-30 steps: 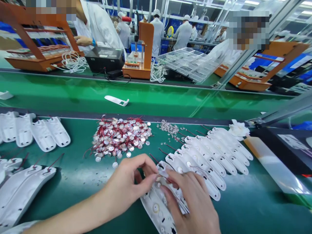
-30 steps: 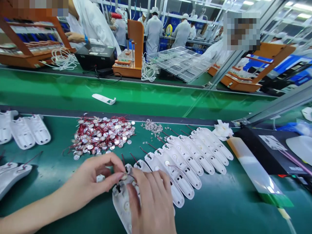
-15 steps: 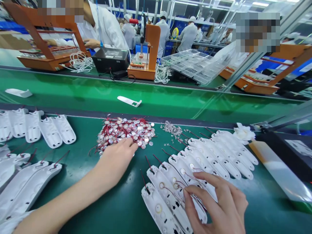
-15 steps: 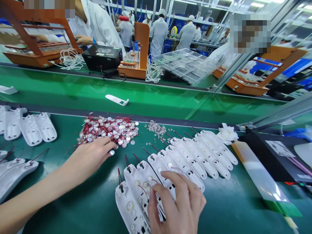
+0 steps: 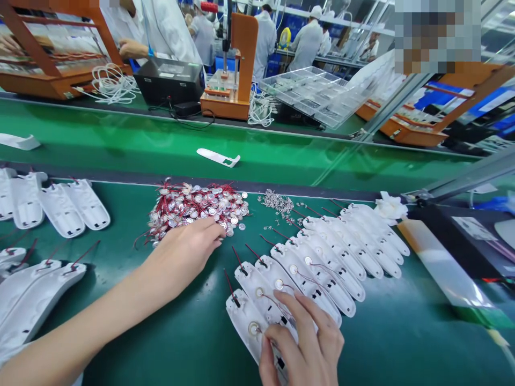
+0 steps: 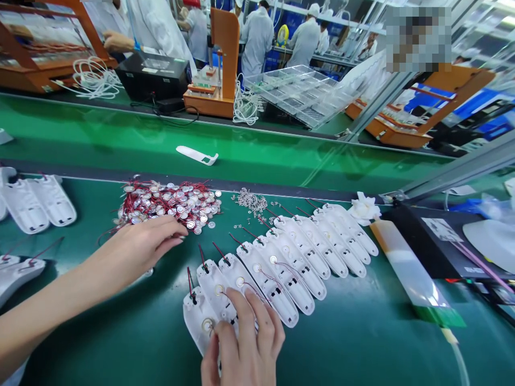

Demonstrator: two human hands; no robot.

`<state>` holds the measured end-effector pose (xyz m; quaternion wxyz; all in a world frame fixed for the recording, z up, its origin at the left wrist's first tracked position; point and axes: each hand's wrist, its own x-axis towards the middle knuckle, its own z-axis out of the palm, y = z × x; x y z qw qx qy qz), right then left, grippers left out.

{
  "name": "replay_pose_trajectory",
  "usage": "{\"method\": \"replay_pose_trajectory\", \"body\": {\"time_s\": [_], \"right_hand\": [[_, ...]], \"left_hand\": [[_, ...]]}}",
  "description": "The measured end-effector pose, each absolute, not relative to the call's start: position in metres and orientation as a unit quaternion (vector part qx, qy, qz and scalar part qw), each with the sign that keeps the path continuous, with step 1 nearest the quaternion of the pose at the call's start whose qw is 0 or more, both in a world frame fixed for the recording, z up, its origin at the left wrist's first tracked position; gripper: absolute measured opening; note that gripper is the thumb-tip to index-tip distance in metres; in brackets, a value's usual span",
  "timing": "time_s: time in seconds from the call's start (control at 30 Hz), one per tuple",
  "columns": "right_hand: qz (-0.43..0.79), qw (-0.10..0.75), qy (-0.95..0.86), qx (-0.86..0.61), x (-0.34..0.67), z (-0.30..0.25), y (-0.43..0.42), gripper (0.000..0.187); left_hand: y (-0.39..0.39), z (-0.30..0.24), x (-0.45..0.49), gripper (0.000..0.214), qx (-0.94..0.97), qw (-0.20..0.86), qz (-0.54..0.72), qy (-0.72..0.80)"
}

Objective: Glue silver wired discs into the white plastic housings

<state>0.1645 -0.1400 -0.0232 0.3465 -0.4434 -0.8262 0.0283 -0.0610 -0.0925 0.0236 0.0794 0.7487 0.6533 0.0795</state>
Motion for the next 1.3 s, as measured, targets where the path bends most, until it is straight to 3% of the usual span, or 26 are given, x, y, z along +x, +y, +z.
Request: {"method": "replay_pose_trajectory", "body": {"time_s": [0.17, 0.33, 0.5, 0.6, 0.67, 0.73, 0.8, 0.9, 1.07, 1.13, 1.2, 1.3], "right_hand": [[0.018, 0.341, -0.824, -0.451, 0.162, -0.022, -0.139, 0.021], [0.001, 0.331, -0.84, -0.43, 0.162, -0.022, -0.142, 0.021], [0.01, 0.317, -0.853, -0.415, 0.157, -0.025, -0.144, 0.033], [-0.011, 0.406, -0.799, -0.443, 0.147, -0.021, -0.142, 0.029], [-0.054, 0.48, -0.744, -0.461, 0.141, -0.014, -0.137, 0.021], [-0.085, 0.502, -0.726, -0.462, 0.14, -0.006, -0.132, 0.018], [-0.071, 0.467, -0.758, -0.449, 0.143, 0.001, -0.127, 0.018], [-0.039, 0.431, -0.79, -0.434, 0.151, 0.006, -0.125, 0.014], [-0.013, 0.47, -0.776, -0.42, 0.157, 0.007, -0.121, 0.025], [0.017, 0.444, -0.799, -0.405, 0.169, 0.01, -0.109, 0.03], [0.028, 0.359, -0.843, -0.399, 0.192, 0.014, -0.089, 0.024], [-0.047, 0.325, -0.812, -0.482, 0.231, 0.011, -0.054, 0.014]], "left_hand": [[-0.098, 0.029, -0.059, 0.017, 0.759, 0.021, 0.175, 0.627], [-0.099, 0.033, -0.062, 0.01, 0.75, 0.055, 0.238, 0.615], [-0.102, 0.038, -0.064, 0.011, 0.724, 0.061, 0.259, 0.636], [-0.105, 0.04, -0.054, 0.006, 0.709, 0.122, 0.291, 0.63], [-0.109, 0.041, -0.042, 0.008, 0.72, 0.213, 0.303, 0.587], [-0.114, 0.042, -0.027, 0.012, 0.722, 0.319, 0.298, 0.537], [-0.119, 0.042, -0.016, 0.014, 0.707, 0.392, 0.285, 0.515], [-0.124, 0.04, -0.007, 0.013, 0.696, 0.416, 0.273, 0.518], [-0.126, 0.028, -0.007, 0.016, 0.737, 0.385, 0.237, 0.503], [-0.126, 0.023, -0.009, 0.016, 0.755, 0.356, 0.228, 0.501], [-0.124, 0.02, -0.014, 0.02, 0.762, 0.317, 0.24, 0.511], [-0.119, 0.021, -0.023, 0.026, 0.765, 0.278, 0.256, 0.522]]}}
